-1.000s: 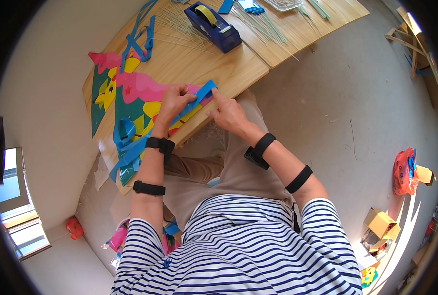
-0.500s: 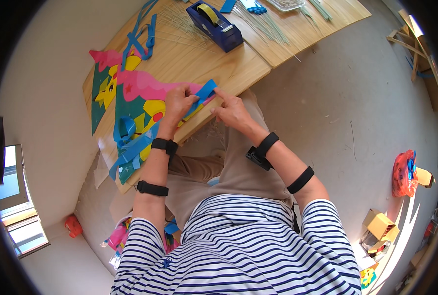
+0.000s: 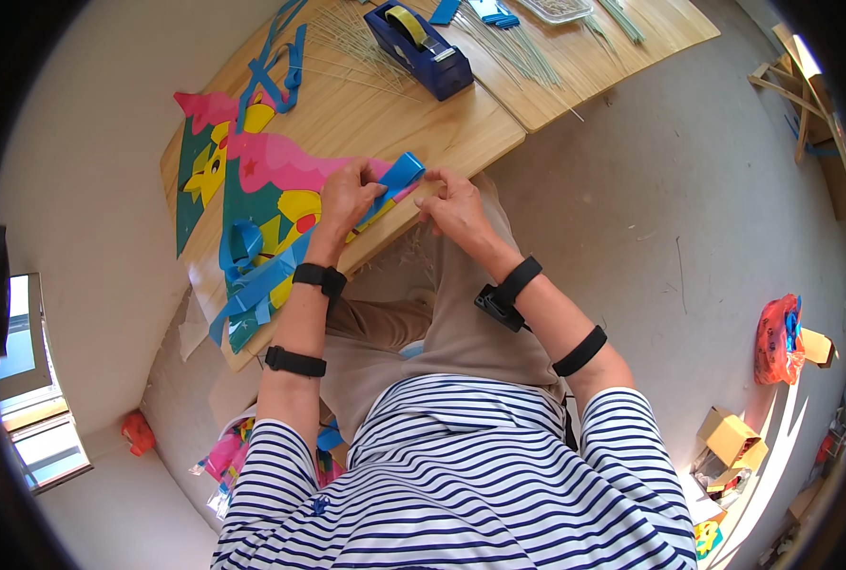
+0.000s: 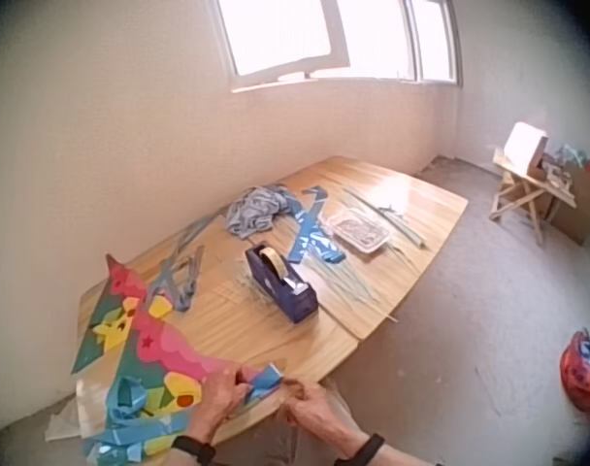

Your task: The recorder is assembling a colorful paper kite by applying adhesive tape to join different sections of the frame.

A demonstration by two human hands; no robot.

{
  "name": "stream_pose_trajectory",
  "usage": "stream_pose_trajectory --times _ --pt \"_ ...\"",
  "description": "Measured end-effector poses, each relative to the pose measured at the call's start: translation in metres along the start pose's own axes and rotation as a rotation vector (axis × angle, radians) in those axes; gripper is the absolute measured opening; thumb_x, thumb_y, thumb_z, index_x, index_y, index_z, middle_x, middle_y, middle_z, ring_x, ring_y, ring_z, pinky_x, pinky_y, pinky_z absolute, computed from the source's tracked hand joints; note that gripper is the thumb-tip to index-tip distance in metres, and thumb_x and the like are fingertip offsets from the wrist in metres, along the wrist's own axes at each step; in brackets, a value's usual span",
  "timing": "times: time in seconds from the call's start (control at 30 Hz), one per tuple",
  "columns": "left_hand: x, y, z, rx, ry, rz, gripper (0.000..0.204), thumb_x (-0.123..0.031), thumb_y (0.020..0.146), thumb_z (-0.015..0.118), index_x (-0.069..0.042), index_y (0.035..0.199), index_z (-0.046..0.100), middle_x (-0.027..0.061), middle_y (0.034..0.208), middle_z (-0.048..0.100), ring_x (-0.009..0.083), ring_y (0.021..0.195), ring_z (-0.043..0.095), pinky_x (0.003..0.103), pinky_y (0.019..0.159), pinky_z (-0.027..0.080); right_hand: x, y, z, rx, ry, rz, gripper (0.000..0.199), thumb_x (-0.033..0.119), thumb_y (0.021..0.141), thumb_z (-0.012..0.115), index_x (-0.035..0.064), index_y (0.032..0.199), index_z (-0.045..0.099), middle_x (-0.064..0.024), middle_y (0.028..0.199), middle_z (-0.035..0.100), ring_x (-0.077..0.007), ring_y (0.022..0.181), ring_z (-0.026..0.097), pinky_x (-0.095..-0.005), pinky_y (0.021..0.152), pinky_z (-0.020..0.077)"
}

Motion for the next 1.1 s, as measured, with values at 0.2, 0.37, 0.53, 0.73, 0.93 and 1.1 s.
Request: stream_pose_trajectory --times 0.2,0.37,0.53,0.73,0.93,1.1 --pt "0.006 -0.001 0.0 -0.014 -0.005 0.003 0.022 -0.025 0.076 0.079 -0.01 0.089 0.07 0.0138 0.085 0.074 0.0372 0.088 0.071 0.051 0.073 0.048 0.037 -0.02 0.02 -0.168 -0.945 -0.57 0.067 0.027 0.082 0.083 0.0 0.138 0.059 -0.0207 0.119 0.071 -0.0348 0.114 0.067 -0.0488 0.1 0.0523" --pt "0.003 0.003 0.003 -0.08 0.035 0.036 0.016 -0.022 0.078 0.07 -0.01 0.089 0.071 0.0147 0.085 0.074 0.0385 0.087 0.071 0.052 0.071 0.05 0.023 -0.008 0.051 -0.036 -1.293 -0.861 0.089 0.043 0.08 0.081 -0.0017 0.15 0.049 -0.0223 0.158 0.044 -0.0353 0.152 0.035 -0.0536 0.127 0.0222" --pt "0.003 0.002 0.004 -0.077 0.032 0.043 0.016 -0.022 0.077 0.069 -0.01 0.088 0.071 0.0142 0.086 0.074 0.0391 0.088 0.071 0.053 0.072 0.05 0.003 0.002 0.045 0.092 -1.35 -0.793 0.105 0.06 0.081 0.075 -0.0045 0.156 0.041 -0.0226 0.166 0.035 -0.0366 0.158 0.026 -0.0536 0.13 0.0154" --pt "0.025 -0.005 -0.017 0.072 -0.225 0.083 0.036 -0.034 0.073 0.082 -0.003 0.087 0.071 0.0167 0.082 0.071 0.0333 0.081 0.07 0.046 0.068 0.05 0.005 -0.001 0.049 0.115 -1.347 -0.792 0.11 0.062 0.077 0.078 -0.0054 0.156 0.041 -0.0229 0.167 0.033 -0.037 0.158 0.026 -0.0541 0.13 0.0145" --pt "0.052 -0.026 -0.057 0.389 -0.134 0.071 0.042 -0.036 0.07 0.088 0.0 0.079 0.069 0.013 0.07 0.061 0.022 0.067 0.06 0.039 0.061 0.045 0.009 -0.003 0.052 0.118 -1.395 -0.767 0.113 0.061 0.074 0.081 -0.0062 0.155 0.04 -0.0231 0.167 0.034 -0.0375 0.158 0.026 -0.0543 0.13 0.013" --pt "0.086 -0.052 -0.084 0.492 -0.151 0.063 0.03 -0.024 0.076 0.084 -0.003 0.074 0.062 0.0003 0.066 0.05 0.0117 0.065 0.046 0.033 0.06 0.038 0.012 -0.004 0.051 0.104 -1.386 -0.801 0.112 0.057 0.073 0.083 -0.0058 0.156 0.04 -0.0233 0.166 0.034 -0.038 0.158 0.025 -0.0551 0.13 0.0133"
Point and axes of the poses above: each hand's wrist, its own y-axis towards the middle knuckle, its own z-axis out of the palm, x = y × z, the point moved 4 cm from there along y, towards the middle knuckle
